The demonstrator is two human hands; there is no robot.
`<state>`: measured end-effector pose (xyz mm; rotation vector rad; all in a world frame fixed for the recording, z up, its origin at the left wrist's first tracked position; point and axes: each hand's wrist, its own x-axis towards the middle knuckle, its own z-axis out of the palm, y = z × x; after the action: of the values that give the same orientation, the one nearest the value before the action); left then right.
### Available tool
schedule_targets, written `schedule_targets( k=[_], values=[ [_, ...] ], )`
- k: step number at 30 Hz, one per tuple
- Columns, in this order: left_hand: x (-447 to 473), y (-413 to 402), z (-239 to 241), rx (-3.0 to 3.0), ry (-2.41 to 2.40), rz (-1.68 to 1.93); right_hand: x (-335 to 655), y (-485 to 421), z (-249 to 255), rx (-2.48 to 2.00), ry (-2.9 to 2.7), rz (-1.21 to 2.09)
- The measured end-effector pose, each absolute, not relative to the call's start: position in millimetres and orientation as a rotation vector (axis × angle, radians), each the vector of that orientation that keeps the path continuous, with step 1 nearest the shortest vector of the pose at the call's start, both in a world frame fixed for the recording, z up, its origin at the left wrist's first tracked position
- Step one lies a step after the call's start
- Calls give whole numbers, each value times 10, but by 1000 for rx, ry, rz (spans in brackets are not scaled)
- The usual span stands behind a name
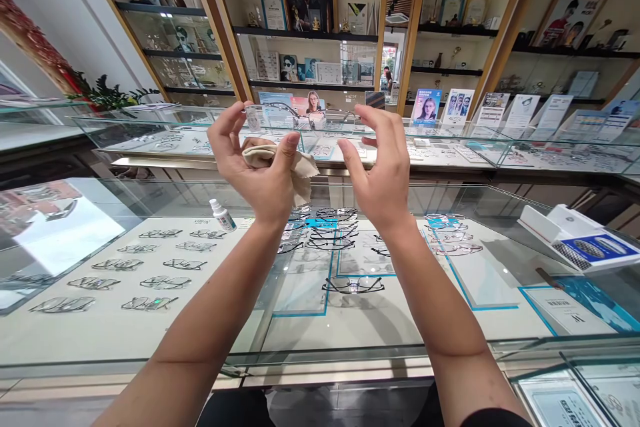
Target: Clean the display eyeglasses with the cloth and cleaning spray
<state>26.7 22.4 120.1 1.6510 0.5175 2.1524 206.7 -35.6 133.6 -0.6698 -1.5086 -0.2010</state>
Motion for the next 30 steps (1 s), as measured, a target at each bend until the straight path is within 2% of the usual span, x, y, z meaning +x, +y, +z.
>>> schedule_targets(
  k=[9, 15, 22, 30],
  values=[
    [319, 155, 1259, 1629, 549, 2111, 2112, -304, 1336, -636, -1432, -98],
    [337, 141, 1236, 1584, 641, 2305, 2150, -290, 1345, -632, -1391, 11],
    [319, 199, 1198, 1632, 640, 2342, 2132, -372, 1408, -627, -1363, 66],
    [313, 193, 1198, 1613, 560, 2178, 2141, -382, 1427, -621, -1430, 94]
  ],
)
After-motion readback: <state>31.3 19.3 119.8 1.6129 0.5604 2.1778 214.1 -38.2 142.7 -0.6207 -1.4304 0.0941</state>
